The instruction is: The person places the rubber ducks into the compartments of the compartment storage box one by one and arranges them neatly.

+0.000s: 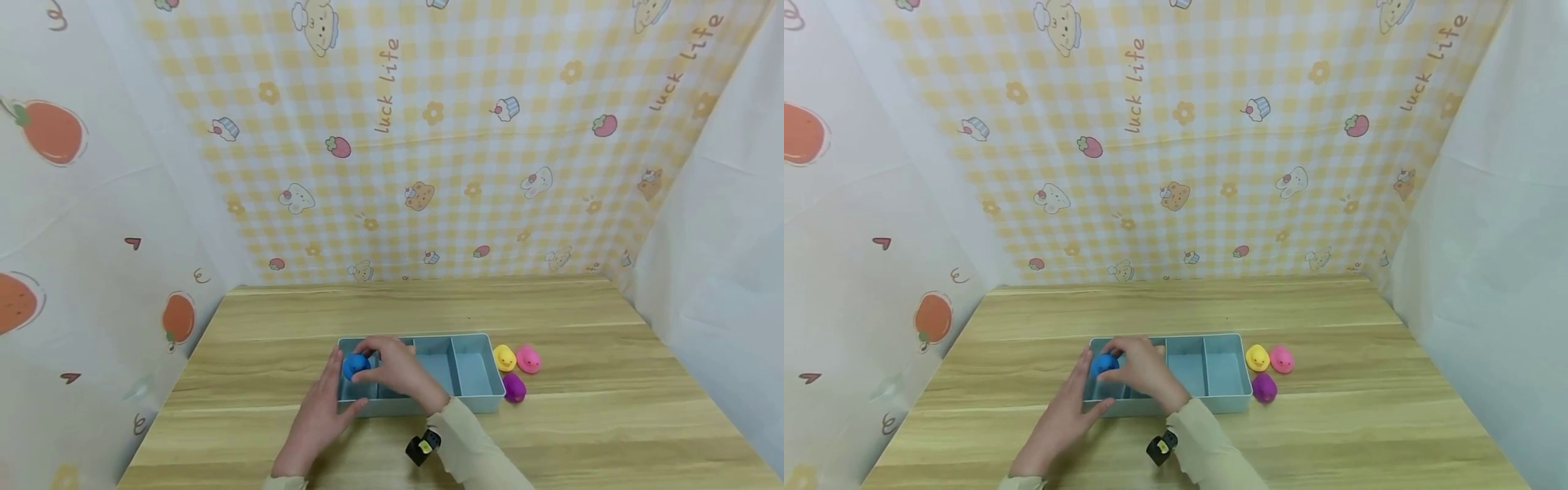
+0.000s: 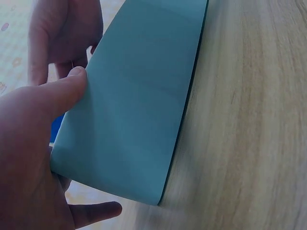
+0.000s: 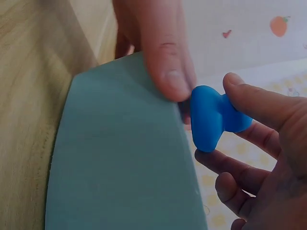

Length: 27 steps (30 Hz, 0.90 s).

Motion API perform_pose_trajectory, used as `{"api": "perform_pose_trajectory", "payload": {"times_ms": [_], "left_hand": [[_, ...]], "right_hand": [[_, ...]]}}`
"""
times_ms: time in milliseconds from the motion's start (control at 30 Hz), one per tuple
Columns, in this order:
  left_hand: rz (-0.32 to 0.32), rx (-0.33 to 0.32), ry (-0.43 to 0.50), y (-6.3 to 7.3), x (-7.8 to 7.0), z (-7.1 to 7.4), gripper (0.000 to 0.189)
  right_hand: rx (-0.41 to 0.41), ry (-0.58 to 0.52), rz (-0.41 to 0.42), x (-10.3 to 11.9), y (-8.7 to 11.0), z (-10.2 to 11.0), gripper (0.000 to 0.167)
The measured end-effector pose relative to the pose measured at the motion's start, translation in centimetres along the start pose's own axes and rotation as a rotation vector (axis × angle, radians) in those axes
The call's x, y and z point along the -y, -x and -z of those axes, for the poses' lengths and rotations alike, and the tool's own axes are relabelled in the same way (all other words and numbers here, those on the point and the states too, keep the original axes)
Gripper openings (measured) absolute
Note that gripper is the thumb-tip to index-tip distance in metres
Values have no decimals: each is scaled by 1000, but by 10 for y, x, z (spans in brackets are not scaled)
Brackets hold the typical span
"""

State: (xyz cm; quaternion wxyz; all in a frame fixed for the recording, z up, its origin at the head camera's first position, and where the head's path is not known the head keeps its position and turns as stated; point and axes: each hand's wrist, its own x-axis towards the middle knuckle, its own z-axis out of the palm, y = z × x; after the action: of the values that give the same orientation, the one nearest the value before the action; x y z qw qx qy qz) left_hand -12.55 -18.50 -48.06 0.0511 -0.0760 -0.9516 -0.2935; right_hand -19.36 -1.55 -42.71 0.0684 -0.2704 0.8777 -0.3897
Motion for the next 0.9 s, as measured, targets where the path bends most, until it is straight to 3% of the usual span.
{"api": "perform_pose_trajectory", "payload": {"times_ms": [367, 667, 900], "left_hand": [[8, -17, 4, 1, -3, 1, 95], [46, 18, 13, 0, -4, 2, 96], [46, 2, 7, 1, -3, 2, 98]], "right_hand": [[12, 117, -28, -4, -11, -15, 30], [23, 303, -64, -4, -14, -25, 36], [18, 384, -75, 0, -15, -33, 32]]}}
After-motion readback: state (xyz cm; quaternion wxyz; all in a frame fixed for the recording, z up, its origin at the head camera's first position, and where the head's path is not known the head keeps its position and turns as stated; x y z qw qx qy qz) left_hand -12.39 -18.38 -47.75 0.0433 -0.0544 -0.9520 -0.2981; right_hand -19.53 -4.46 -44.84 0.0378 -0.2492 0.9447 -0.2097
